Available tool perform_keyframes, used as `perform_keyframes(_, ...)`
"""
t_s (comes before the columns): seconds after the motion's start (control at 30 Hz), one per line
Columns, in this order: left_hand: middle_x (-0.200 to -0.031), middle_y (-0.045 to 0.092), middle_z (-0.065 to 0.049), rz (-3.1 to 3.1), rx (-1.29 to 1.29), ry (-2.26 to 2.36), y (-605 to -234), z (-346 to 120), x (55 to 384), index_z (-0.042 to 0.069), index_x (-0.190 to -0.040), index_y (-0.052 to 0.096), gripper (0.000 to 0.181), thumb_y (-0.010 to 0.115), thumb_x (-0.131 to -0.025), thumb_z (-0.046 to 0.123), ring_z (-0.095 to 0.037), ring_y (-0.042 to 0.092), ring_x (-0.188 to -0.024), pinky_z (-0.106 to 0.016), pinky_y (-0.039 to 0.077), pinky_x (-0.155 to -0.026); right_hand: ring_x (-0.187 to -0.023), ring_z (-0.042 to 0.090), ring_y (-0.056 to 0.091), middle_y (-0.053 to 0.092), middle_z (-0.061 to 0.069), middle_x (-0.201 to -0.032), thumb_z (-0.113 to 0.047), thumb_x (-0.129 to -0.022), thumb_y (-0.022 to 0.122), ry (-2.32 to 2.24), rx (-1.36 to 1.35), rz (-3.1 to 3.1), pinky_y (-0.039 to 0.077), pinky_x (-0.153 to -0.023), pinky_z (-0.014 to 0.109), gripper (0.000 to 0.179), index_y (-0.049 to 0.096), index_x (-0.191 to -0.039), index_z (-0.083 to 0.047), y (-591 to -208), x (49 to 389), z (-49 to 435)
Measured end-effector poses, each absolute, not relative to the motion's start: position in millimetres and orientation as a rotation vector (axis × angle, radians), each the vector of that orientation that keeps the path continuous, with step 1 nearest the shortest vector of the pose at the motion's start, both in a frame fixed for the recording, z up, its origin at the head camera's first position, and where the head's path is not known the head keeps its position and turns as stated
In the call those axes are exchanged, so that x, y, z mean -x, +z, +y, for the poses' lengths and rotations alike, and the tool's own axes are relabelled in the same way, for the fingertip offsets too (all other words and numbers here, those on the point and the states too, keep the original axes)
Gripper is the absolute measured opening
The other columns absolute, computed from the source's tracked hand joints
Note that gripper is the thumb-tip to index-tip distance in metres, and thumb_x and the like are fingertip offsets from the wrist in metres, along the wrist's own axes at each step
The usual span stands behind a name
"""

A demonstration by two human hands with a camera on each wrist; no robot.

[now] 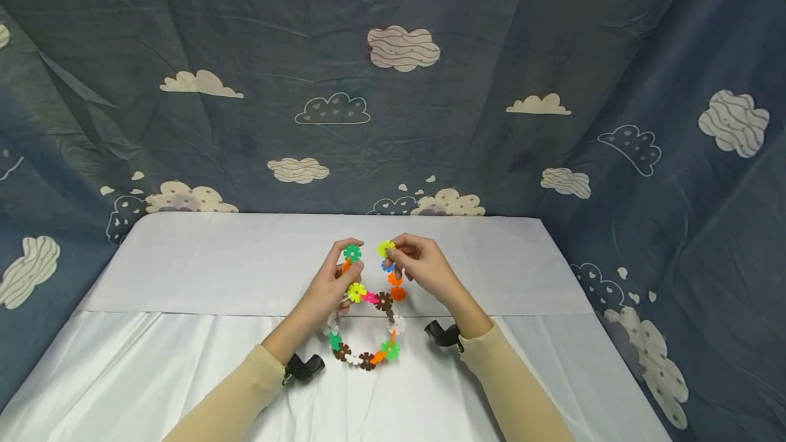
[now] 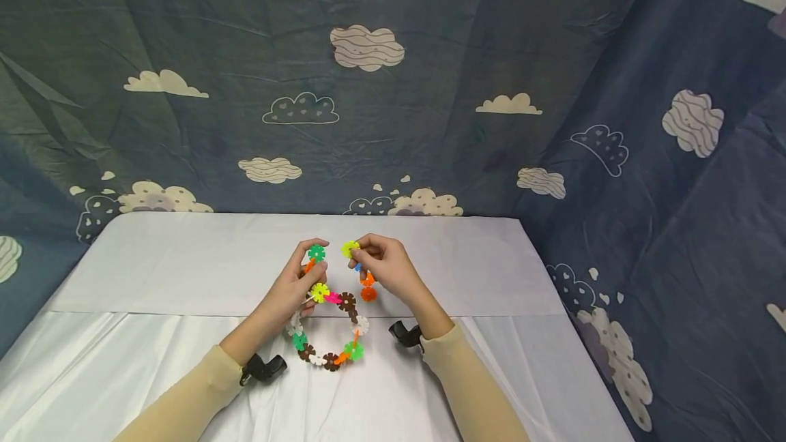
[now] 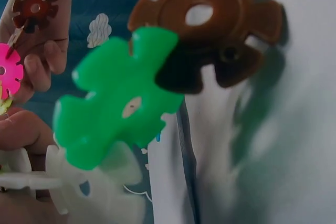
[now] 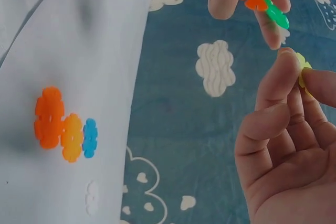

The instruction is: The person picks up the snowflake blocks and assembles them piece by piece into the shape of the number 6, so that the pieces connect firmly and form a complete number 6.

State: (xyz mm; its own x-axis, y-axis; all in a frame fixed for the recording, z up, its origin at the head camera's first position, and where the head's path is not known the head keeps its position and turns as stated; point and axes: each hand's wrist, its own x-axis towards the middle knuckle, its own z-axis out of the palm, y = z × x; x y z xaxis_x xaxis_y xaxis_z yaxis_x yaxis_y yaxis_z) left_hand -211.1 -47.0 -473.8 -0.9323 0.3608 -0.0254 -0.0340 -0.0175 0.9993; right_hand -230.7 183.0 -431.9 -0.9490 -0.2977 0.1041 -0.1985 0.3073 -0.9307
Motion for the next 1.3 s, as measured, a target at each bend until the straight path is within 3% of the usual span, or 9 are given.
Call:
perform_keyframes(0.1, -0.095, 0.054, -0.007, 2.014, -0.371, 1.994, -473, -45, 209, 0.049, -0.143, 0.047, 0.033, 0.054, -0.112, 0.039, -0.015, 0.039, -0.052, -0.024, 0.039, -0.042, -0.066, 0.033, 0.063, 0.077, 0.02, -0.093, -0.016, -0.106, 0.067, -1.723, 0.526, 2.515, 0.048, -0.055, 0.023, 0.015, 0.073, -0.11, -0.003, -430, 227, 181)
perform_keyframes(0.23, -0.094, 0.054, -0.006, 2.028, -0.392, 1.968, -473, -44, 207, 0.04, -0.145, 0.049, 0.033, 0.052, -0.113, 0.039, -0.015, 0.039, -0.05, -0.024, 0.039, -0.042, -0.07, 0.047, 0.062, 0.075, 0.018, -0.09, -0.014, -0.104, 0.069, -1.694, 0.632, 2.597, 0.055, -0.059, 0.024, 0.013, 0.075, -0.109, -0.004, -429, 224, 179)
perform_keyframes(0.53, -0.094, 0.055, -0.006, 2.031, -0.345, 1.92, -474, -41, 206, 0.044, -0.14, 0.051, 0.029, 0.054, -0.112, 0.037, -0.017, 0.039, -0.049, -0.024, 0.039, -0.042, -0.066, 0.02, 0.066, 0.078, 0.02, -0.094, -0.011, -0.104, 0.069, -1.675, 0.672, 2.606, 0.057, -0.06, 0.024, 0.011, 0.077, -0.109, -0.004, -428, 221, 176)
perform_keyframes(0.73, -0.094, 0.055, -0.006, 2.029, -0.357, 1.909, -473, -40, 204, 0.043, -0.141, 0.05, 0.031, 0.056, -0.11, 0.044, -0.016, 0.04, -0.049, -0.024, 0.04, -0.043, -0.068, 0.029, 0.07, 0.08, 0.018, -0.097, -0.009, -0.103, 0.069, -1.667, 0.71, 2.594, 0.059, -0.062, 0.024, 0.011, 0.077, -0.11, -0.004, -430, 221, 175)
perform_keyframes(0.93, -0.09, 0.053, -0.005, 1.974, -0.415, 1.929, -473, -41, 203, 0.039, -0.141, 0.051, 0.035, 0.055, -0.109, 0.052, -0.015, 0.038, -0.047, -0.024, 0.038, -0.042, -0.071, 0.042, 0.073, 0.081, 0.018, -0.099, -0.009, -0.103, 0.07, -1.659, 0.791, 2.596, 0.062, -0.059, 0.038, 0.012, 0.078, -0.11, -0.003, -432, 221, 173)
perform_keyframes(1.0, -0.089, 0.052, -0.004, 1.948, -0.427, 1.945, -473, -41, 203, 0.037, -0.141, 0.051, 0.035, 0.054, -0.109, 0.052, -0.015, 0.037, -0.046, -0.024, 0.038, -0.042, -0.07, 0.042, 0.073, 0.081, 0.017, -0.098, -0.008, -0.103, 0.07, -1.624, 0.832, 2.628, 0.06, -0.056, 0.035, 0.012, 0.078, -0.109, -0.003, -434, 222, 172)
perform_keyframes(1.17, -0.088, 0.052, -0.003, 1.942, -0.426, 1.94, -473, -41, 203, 0.036, -0.142, 0.051, 0.035, 0.053, -0.11, 0.05, -0.014, 0.037, -0.045, -0.024, 0.038, -0.042, -0.066, 0.031, 0.074, 0.081, 0.016, -0.092, -0.006, -0.101, 0.071, -1.514, 0.912, 2.756, 0.052, -0.051, 0.021, 0.013, 0.081, -0.108, -0.001, -438, 222, 171)
perform_keyframes(1.3, -0.09, 0.052, -0.004, 2.001, -0.434, 1.903, -472, -39, 202, 0.04, -0.143, 0.052, 0.034, 0.051, -0.111, 0.05, -0.014, 0.036, -0.046, -0.024, 0.038, -0.042, -0.064, 0.02, 0.074, 0.081, 0.015, -0.089, -0.004, -0.1, 0.072, -1.48, 0.994, 2.805, 0.057, -0.055, 0.021, 0.011, 0.081, -0.105, 0.0, -438, 221, 171)
